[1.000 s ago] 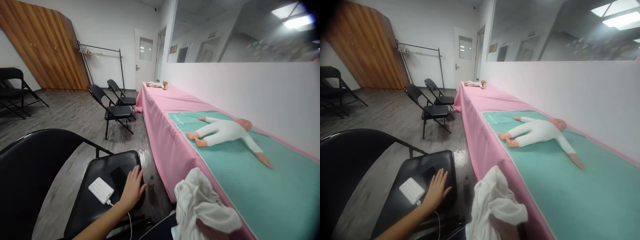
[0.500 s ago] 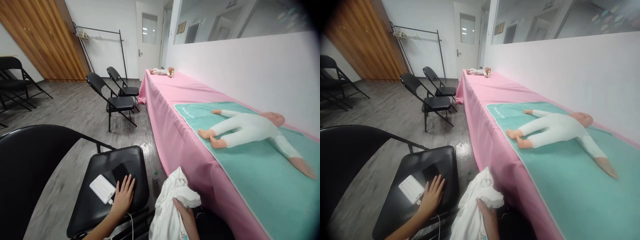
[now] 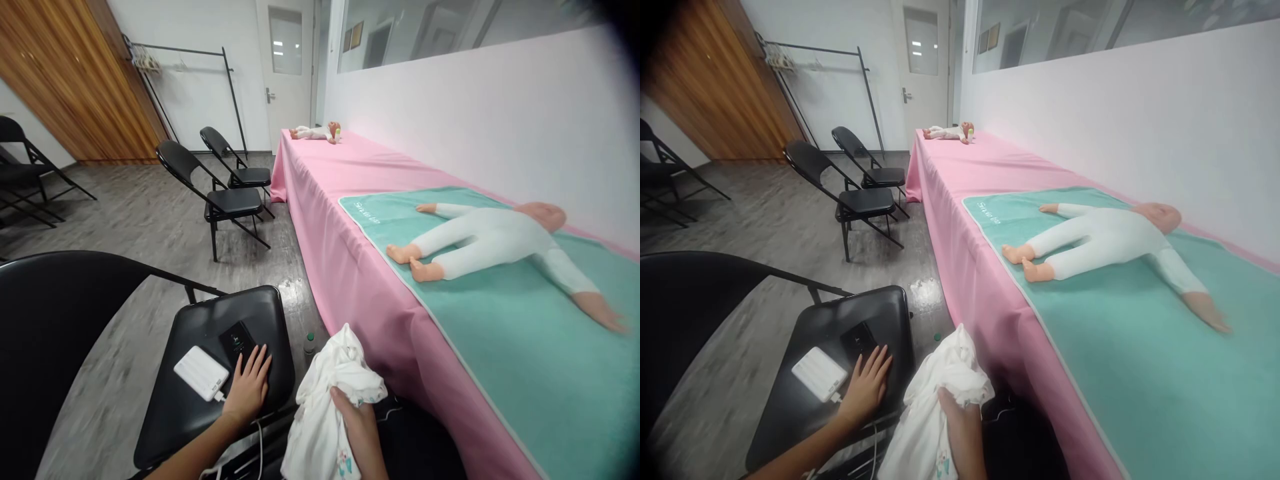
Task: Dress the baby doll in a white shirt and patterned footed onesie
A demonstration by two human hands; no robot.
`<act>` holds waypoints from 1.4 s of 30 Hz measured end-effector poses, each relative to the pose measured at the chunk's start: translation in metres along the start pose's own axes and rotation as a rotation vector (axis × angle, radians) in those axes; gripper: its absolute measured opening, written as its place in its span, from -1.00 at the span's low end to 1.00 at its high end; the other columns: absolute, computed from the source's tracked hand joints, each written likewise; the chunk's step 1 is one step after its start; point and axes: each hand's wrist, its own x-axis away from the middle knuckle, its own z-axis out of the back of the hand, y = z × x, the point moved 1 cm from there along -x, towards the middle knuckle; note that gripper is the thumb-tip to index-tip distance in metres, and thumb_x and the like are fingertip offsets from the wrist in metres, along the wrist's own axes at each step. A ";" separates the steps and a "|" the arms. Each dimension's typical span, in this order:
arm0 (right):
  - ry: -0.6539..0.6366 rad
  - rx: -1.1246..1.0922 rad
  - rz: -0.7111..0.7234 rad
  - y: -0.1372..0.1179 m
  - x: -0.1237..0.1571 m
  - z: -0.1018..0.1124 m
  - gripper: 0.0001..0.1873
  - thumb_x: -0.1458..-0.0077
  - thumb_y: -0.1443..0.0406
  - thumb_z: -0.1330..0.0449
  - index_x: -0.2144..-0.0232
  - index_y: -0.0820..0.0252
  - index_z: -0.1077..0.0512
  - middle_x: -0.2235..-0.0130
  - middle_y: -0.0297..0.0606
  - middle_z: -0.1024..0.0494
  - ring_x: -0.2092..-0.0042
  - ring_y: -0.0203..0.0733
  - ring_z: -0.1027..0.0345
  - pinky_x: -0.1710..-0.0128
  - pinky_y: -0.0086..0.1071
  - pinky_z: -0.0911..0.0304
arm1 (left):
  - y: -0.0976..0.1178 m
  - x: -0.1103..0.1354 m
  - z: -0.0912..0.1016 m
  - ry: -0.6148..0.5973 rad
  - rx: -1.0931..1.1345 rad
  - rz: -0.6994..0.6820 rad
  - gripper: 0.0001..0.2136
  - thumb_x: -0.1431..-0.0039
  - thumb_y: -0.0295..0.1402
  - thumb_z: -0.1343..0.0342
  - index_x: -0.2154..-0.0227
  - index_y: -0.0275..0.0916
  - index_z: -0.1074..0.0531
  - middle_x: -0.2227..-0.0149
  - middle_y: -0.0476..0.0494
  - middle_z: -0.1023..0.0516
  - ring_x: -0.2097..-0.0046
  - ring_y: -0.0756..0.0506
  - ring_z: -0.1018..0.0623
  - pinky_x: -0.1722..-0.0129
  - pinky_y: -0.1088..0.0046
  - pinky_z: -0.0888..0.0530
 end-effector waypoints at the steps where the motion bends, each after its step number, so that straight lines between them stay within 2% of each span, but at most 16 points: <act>1: -0.021 0.010 -0.003 -0.001 0.001 0.000 -0.23 0.28 0.09 -0.30 0.02 0.38 -0.31 0.16 -0.09 -0.50 0.03 0.06 -0.31 0.01 -0.21 -0.18 | 0.000 0.000 0.001 0.000 0.003 0.003 -0.56 -0.08 -0.34 0.07 -0.07 -0.17 -0.27 -0.23 -0.13 -0.05 -0.25 -0.23 0.01 -0.19 -0.01 0.16; 5: -0.133 0.029 0.002 -0.004 0.003 -0.003 -0.31 0.22 0.10 -0.28 0.04 0.36 -0.34 0.15 -0.10 -0.50 0.01 0.03 -0.29 0.00 -0.24 -0.18 | 0.001 0.000 0.001 0.010 0.016 0.003 -0.56 -0.08 -0.34 0.06 -0.07 -0.17 -0.27 -0.22 -0.13 -0.06 -0.24 -0.23 -0.01 -0.19 0.01 0.16; 9: -0.130 0.052 0.037 -0.002 0.000 -0.014 -0.33 0.20 0.10 -0.27 0.05 0.36 -0.35 0.14 -0.09 -0.50 0.01 0.02 -0.29 0.01 -0.24 -0.19 | 0.000 0.001 -0.001 0.024 0.034 0.012 -0.55 -0.08 -0.30 0.03 -0.07 -0.16 -0.27 -0.22 -0.12 -0.07 -0.24 -0.23 -0.01 -0.20 0.03 0.16; 16: -0.210 0.114 0.100 0.004 -0.006 -0.025 -0.48 0.14 0.07 -0.22 0.24 0.40 -0.47 0.24 -0.04 -0.53 0.08 0.03 -0.35 0.03 -0.22 -0.19 | 0.001 0.000 0.001 0.013 0.026 0.008 -0.56 -0.07 -0.34 0.05 -0.07 -0.17 -0.27 -0.21 -0.12 -0.10 -0.24 -0.24 -0.02 -0.19 0.03 0.16; 20: -0.223 0.057 0.077 -0.003 0.000 -0.027 -0.46 0.17 0.10 -0.24 0.19 0.39 -0.45 0.18 -0.06 -0.51 0.06 0.03 -0.34 0.03 -0.24 -0.20 | -0.003 -0.001 -0.001 -0.006 0.019 -0.006 -0.57 -0.07 -0.38 0.06 -0.06 -0.15 -0.28 -0.19 -0.14 -0.14 -0.22 -0.25 -0.06 -0.17 0.01 0.10; 23: -0.210 0.017 0.117 -0.006 0.003 -0.027 -0.42 0.18 0.14 -0.26 0.10 0.35 -0.40 0.11 -0.09 -0.48 0.01 -0.01 -0.30 -0.04 -0.25 -0.14 | -0.021 -0.009 0.001 -0.094 0.079 -0.088 -0.63 -0.12 -0.35 0.10 -0.02 -0.11 -0.30 -0.14 -0.13 -0.24 -0.19 -0.21 -0.15 -0.13 0.08 -0.06; 25: -0.211 0.013 0.140 -0.007 0.003 -0.026 -0.42 0.17 0.15 -0.25 0.08 0.34 -0.39 0.10 -0.10 -0.48 0.00 -0.01 -0.28 -0.06 -0.24 -0.11 | -0.043 -0.020 0.009 -0.210 0.153 -0.202 -0.64 -0.14 -0.36 0.12 -0.02 -0.10 -0.28 -0.10 -0.11 -0.30 -0.15 -0.16 -0.22 -0.08 0.20 -0.17; 27: -0.220 0.017 0.142 -0.006 0.003 -0.025 -0.44 0.16 0.15 -0.24 0.10 0.35 -0.40 0.13 -0.08 -0.49 0.01 0.00 -0.29 -0.06 -0.22 -0.11 | -0.069 -0.034 0.019 -0.331 0.200 -0.333 -0.54 -0.07 -0.47 0.10 -0.08 -0.09 -0.19 -0.11 -0.10 -0.28 -0.14 -0.10 -0.24 -0.08 0.28 -0.19; 29: -0.225 0.013 0.134 -0.005 0.004 -0.024 -0.42 0.18 0.15 -0.25 0.08 0.35 -0.39 0.14 -0.08 -0.50 0.02 0.00 -0.30 -0.05 -0.21 -0.12 | -0.096 -0.051 0.028 -0.425 0.153 -0.410 -0.40 0.06 -0.58 0.06 -0.10 -0.05 -0.14 -0.14 -0.08 -0.24 -0.17 -0.13 -0.19 -0.09 0.21 -0.14; 32: -0.206 0.004 0.133 -0.007 0.006 -0.023 -0.39 0.18 0.16 -0.26 0.06 0.35 -0.36 0.11 -0.09 -0.48 0.01 -0.01 -0.29 -0.04 -0.23 -0.13 | -0.124 -0.073 0.032 -0.501 0.037 -0.421 -0.35 0.16 -0.61 -0.01 -0.09 -0.10 -0.17 -0.13 -0.18 -0.24 -0.19 -0.21 -0.13 -0.09 0.09 -0.07; 34: -0.204 0.019 0.116 -0.009 0.008 -0.022 -0.43 0.17 0.16 -0.25 0.10 0.36 -0.39 0.12 -0.08 -0.48 0.00 -0.01 -0.29 -0.04 -0.23 -0.13 | -0.132 -0.082 0.032 -0.525 -0.003 -0.444 -0.32 0.21 -0.61 -0.07 -0.08 -0.14 -0.18 -0.14 -0.24 -0.21 -0.19 -0.23 -0.11 -0.10 0.06 -0.03; 38: -0.204 0.014 0.103 -0.009 0.010 -0.019 -0.45 0.18 0.14 -0.26 0.14 0.36 -0.41 0.12 -0.09 -0.49 0.02 0.01 -0.31 -0.02 -0.24 -0.16 | -0.133 -0.089 0.030 -0.530 0.032 -0.496 -0.33 0.28 -0.51 -0.21 -0.02 -0.17 -0.23 -0.15 -0.26 -0.19 -0.17 -0.24 -0.14 -0.13 0.07 0.05; 42: -0.181 0.020 0.136 -0.003 0.007 -0.018 -0.53 0.16 0.12 -0.24 0.22 0.34 -0.46 0.18 -0.11 -0.52 0.02 -0.01 -0.31 -0.02 -0.27 -0.15 | -0.135 -0.087 0.031 -0.504 0.027 -0.519 -0.33 0.28 -0.50 -0.22 -0.02 -0.14 -0.23 -0.16 -0.23 -0.16 -0.16 -0.22 -0.15 -0.14 0.09 0.05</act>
